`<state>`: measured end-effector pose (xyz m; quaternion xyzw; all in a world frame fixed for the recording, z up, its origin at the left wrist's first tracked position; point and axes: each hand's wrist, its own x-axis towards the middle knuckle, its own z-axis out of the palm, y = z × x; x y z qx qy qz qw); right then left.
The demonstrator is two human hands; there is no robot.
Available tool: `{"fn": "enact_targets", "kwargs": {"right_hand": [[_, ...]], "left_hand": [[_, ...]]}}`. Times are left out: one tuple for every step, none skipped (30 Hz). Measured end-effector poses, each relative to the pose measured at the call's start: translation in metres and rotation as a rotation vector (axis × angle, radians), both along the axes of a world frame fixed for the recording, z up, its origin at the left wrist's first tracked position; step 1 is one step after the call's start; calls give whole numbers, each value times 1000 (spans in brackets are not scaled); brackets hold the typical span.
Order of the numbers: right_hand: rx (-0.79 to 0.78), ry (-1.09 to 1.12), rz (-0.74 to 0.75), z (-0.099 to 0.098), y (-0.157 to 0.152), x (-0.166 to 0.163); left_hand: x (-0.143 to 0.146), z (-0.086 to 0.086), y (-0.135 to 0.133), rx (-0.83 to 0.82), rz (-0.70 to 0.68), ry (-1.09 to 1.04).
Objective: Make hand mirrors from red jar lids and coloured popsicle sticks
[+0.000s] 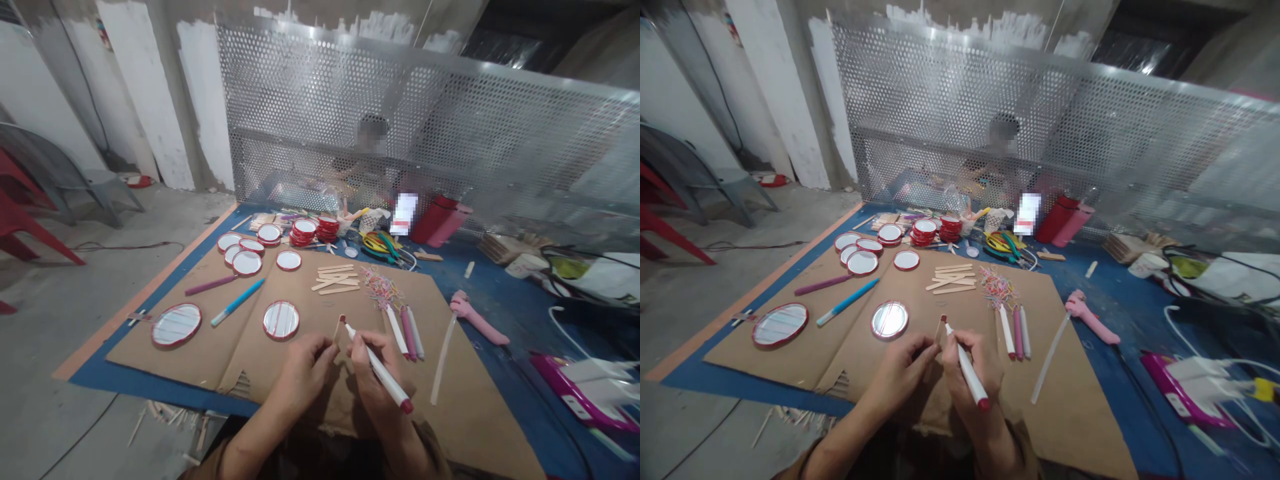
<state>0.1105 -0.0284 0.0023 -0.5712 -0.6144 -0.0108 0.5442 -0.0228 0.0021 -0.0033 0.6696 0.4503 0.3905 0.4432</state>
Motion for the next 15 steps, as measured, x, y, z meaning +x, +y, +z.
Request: {"fn": "enact_targets", "kwargs": {"right_hand": [[-2,-5,2,0,0,0],[-3,-8,1,1,0,0],[-2,-12,0,1,0,0],[2,-14,-1,2,0,-1],[9,-17,-2,3,0,-1],[14,-21,-1,4,0,-2],[17,-25,0,5,0,-3],[16,-28,2,5,0,-3],[13,-30,5,4,0,-3],[6,-30,12,3,0,-3],[0,-29,17,1,0,-3],[-8,-26,20,-1,0,-2],[-13,-20,19,-3,0,-2],[-19,-14,18,-5,0,-1],[-25,-8,20,-6,0,-1]], "left_hand": [[0,0,0,1,1,-3],[0,0,0,1,2,-4],[0,0,0,2,4,-3],[0,0,0,4,4,-2],[0,0,0,7,3,-1],[0,0,0,9,4,0],[0,0,0,9,4,1],[0,0,0,5,1,3],[0,0,0,-1,-1,4],[0,0,0,-8,-5,4],[0,1,0,-16,-9,5],[0,0,0,-22,-13,5],[0,0,0,-26,-17,2],[1,0,0,-27,-19,-1],[1,0,0,-25,-17,-4]]}}
